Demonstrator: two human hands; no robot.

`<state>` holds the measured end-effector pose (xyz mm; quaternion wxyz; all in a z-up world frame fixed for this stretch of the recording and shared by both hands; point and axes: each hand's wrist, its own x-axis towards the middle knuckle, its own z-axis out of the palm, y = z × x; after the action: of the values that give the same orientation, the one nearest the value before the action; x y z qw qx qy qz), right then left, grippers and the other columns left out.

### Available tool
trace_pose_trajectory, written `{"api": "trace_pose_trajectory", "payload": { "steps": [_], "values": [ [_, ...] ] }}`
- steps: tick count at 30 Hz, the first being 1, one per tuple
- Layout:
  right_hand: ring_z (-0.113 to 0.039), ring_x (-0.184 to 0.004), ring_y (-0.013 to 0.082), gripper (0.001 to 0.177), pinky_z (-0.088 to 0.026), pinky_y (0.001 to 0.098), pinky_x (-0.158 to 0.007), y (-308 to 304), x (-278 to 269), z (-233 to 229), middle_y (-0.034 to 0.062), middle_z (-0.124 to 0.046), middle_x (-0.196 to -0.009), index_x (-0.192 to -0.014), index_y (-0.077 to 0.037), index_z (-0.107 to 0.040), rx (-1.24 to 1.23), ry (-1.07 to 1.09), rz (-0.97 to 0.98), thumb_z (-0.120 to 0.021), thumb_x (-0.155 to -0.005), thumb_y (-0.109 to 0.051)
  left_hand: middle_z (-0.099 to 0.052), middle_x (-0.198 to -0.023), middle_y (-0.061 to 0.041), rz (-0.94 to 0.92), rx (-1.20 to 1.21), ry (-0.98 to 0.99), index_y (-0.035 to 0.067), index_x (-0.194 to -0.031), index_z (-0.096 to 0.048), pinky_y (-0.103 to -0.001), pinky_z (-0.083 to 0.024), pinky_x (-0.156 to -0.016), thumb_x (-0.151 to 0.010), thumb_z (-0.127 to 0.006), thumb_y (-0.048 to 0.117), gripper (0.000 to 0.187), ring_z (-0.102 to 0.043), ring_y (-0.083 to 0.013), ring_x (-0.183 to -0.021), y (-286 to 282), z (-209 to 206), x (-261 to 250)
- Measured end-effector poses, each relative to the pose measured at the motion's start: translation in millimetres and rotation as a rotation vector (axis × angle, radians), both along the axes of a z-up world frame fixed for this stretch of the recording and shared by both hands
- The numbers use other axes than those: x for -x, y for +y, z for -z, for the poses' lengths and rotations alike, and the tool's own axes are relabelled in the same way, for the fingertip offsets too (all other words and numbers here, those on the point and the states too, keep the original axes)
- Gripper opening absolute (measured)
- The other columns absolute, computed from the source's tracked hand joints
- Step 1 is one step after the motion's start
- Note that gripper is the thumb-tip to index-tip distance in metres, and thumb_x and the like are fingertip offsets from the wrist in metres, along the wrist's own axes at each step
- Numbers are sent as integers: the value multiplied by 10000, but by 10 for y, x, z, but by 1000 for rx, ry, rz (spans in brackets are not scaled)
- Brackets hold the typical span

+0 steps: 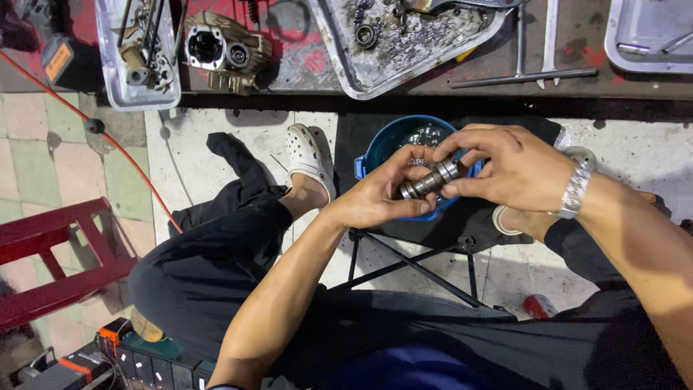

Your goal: The person cleans small mechanical parts by scrubbing them in a blue bucket of liquid and then drying them with a black cloth. They use a metal tool to scrub the parts and a compressed air nozzle to blow out debris from the components.

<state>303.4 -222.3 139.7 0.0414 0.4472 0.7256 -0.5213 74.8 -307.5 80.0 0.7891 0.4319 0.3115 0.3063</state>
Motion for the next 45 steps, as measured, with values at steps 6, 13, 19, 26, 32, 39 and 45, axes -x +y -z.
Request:
{"api": "trace_pose_trajectory", "payload": {
  "steps": [6,13,19,26,32,39,45],
  "values": [
    [-724,-854,131,454,-651,307,-737,23,8,-73,13,-748,-990,-1103,-107,-691,20,215,37,-849,-688,-203,-637,-1165,-51,-181,-16,30,26,-1359,-475,-288,-547,-954,-964,-688,-56,456,-664,-134,-1092,-99,-153,19],
    [-727,-700,112,381,-617,289,-646,-58,35,-128,77,-763,-767,-1025,-32,-674,133,196,212,-848,-742,-219,-734,-1020,-46,-501,-251,576,32,-1244,-667,-229,-576,-750,-867,-727,54,382,-696,-82,-851,-193,-397,-94],
    [-778,-737,133,389,-615,284,-613,-131,62,-174,67,-803,-822,-1021,-49,-698,125,85,269,-868,-736,-252,-754,-1017,-85,-601,-452,788,56,-1304,-674,-226,-570,-681,-850,-739,98,461,-690,-88,-755,-228,-562,-150],
    [-780,-817,181,422,-649,287,-685,-257,62,-171,114,-762,-957,-1041,-2,-697,-286,285,137,-870,-713,-204,-760,-904,-64,-615,-409,753,51,-1246,-706,-225,-581,-650,-861,-723,90,387,-701,-75,-691,-257,-539,-132],
    [-753,-922,238,349,-632,299,-752,-343,38,-175,174,-740,-1029,-963,31,-672,-656,460,-63,-857,-751,-175,-785,-988,-65,-618,-358,642,43,-1227,-729,-220,-602,-735,-953,-692,69,278,-725,-70,-794,-287,-447,-89],
    [-777,-900,220,371,-604,307,-741,-300,-4,-174,168,-747,-1050,-1026,44,-688,-439,419,122,-863,-754,-137,-734,-1256,-78,-498,-312,400,16,-1437,-591,-231,-603,-906,-982,-675,5,462,-729,-114,-1024,-261,-454,87],
    [-785,-912,224,397,-646,303,-770,-330,3,-235,174,-744,-1045,-1080,76,-668,-196,421,250,-833,-750,-70,-707,-1331,-103,-522,-253,230,5,-1473,-560,-242,-595,-905,-1003,-640,-37,478,-735,-145,-1089,-286,-506,112]
  ]
}}
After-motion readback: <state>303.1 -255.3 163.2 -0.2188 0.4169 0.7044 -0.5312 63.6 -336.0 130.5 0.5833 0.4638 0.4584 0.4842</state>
